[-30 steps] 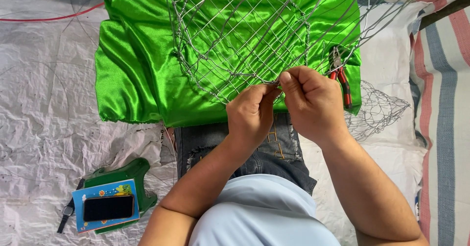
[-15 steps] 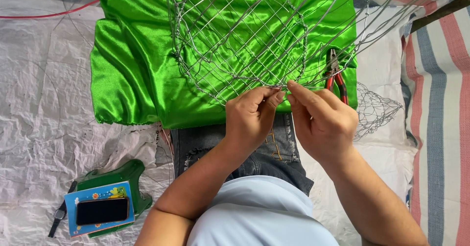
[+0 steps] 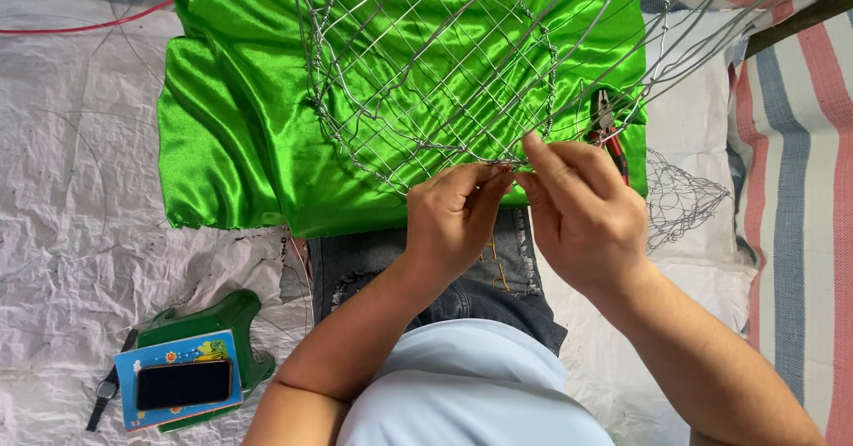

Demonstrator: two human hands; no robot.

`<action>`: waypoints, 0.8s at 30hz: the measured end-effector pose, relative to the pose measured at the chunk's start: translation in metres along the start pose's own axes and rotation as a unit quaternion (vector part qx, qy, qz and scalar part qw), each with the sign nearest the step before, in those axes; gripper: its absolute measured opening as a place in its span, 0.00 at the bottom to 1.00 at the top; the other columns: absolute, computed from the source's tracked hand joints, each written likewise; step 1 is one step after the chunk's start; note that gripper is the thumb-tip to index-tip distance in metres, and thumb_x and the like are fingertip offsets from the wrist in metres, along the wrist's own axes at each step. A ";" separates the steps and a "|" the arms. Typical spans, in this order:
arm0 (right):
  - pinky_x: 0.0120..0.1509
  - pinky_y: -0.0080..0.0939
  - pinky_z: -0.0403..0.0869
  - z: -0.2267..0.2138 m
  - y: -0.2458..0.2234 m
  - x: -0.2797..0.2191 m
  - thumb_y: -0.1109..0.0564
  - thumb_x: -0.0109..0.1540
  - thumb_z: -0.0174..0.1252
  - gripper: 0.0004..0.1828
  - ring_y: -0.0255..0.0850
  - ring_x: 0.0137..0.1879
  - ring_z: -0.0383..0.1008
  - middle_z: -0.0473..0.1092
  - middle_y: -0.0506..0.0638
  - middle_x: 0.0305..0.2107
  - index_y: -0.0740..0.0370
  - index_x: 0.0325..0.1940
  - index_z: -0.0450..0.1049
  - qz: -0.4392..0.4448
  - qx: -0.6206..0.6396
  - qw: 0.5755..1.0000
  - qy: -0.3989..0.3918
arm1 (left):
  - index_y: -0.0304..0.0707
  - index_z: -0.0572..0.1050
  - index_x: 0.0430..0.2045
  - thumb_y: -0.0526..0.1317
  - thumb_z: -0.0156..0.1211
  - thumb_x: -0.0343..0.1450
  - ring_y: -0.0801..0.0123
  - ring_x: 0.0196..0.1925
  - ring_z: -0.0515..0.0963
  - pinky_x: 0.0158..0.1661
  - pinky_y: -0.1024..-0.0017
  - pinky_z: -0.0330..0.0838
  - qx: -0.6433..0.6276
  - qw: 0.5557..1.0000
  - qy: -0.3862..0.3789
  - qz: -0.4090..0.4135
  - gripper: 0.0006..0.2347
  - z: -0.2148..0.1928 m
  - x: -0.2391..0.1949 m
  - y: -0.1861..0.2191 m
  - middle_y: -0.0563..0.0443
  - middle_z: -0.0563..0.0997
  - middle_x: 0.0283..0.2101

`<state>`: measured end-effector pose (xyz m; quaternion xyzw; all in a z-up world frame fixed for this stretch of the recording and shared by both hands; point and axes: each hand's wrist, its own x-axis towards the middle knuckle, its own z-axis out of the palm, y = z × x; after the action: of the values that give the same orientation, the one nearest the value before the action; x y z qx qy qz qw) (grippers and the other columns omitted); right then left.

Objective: The person uses pliers to twist and secure thin metal wires around the edge of a wire mesh frame resting on a green fabric surface. They repeatedly bend, twist, and cut wire segments to attach them to the frame.

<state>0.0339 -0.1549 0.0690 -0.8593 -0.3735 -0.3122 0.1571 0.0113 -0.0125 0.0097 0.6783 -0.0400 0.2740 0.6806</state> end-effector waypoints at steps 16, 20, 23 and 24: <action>0.30 0.44 0.68 -0.010 -0.016 0.028 0.57 0.70 0.59 0.07 0.44 0.20 0.64 0.64 0.50 0.11 0.55 0.39 0.81 0.367 0.155 0.906 -0.143 | 0.36 0.81 0.26 0.32 0.68 0.71 0.53 0.21 0.81 0.22 0.68 0.75 0.010 1.000 0.002 0.013 0.03 0.000 -0.002 -0.009 0.43 0.81 0.21; 0.30 0.43 0.68 -0.008 -0.019 0.029 0.57 0.69 0.60 0.06 0.42 0.21 0.62 0.63 0.49 0.11 0.54 0.38 0.80 0.379 0.158 0.901 -0.137 | 0.36 0.81 0.27 0.33 0.68 0.71 0.55 0.20 0.81 0.21 0.68 0.74 0.003 1.000 0.002 0.018 0.03 0.000 -0.001 -0.009 0.42 0.80 0.21; 0.30 0.42 0.68 -0.003 -0.017 0.024 0.57 0.69 0.60 0.05 0.41 0.21 0.62 0.62 0.48 0.10 0.53 0.39 0.80 0.381 0.159 0.902 -0.129 | 0.35 0.81 0.27 0.33 0.67 0.71 0.54 0.20 0.81 0.20 0.67 0.73 -0.002 1.000 0.004 0.018 0.03 0.000 -0.001 -0.011 0.42 0.80 0.21; 0.30 0.42 0.68 -0.001 -0.017 0.022 0.56 0.69 0.60 0.05 0.42 0.21 0.61 0.62 0.47 0.10 0.52 0.39 0.80 0.384 0.158 0.900 -0.130 | 0.34 0.81 0.27 0.33 0.67 0.71 0.53 0.20 0.81 0.20 0.67 0.73 -0.007 1.000 0.006 0.018 0.03 0.001 -0.002 -0.011 0.41 0.80 0.21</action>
<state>0.0328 -0.1319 0.0850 -0.9328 -0.0758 -0.0498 0.3488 0.0150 -0.0127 -0.0011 0.6713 -0.0502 0.2901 0.6802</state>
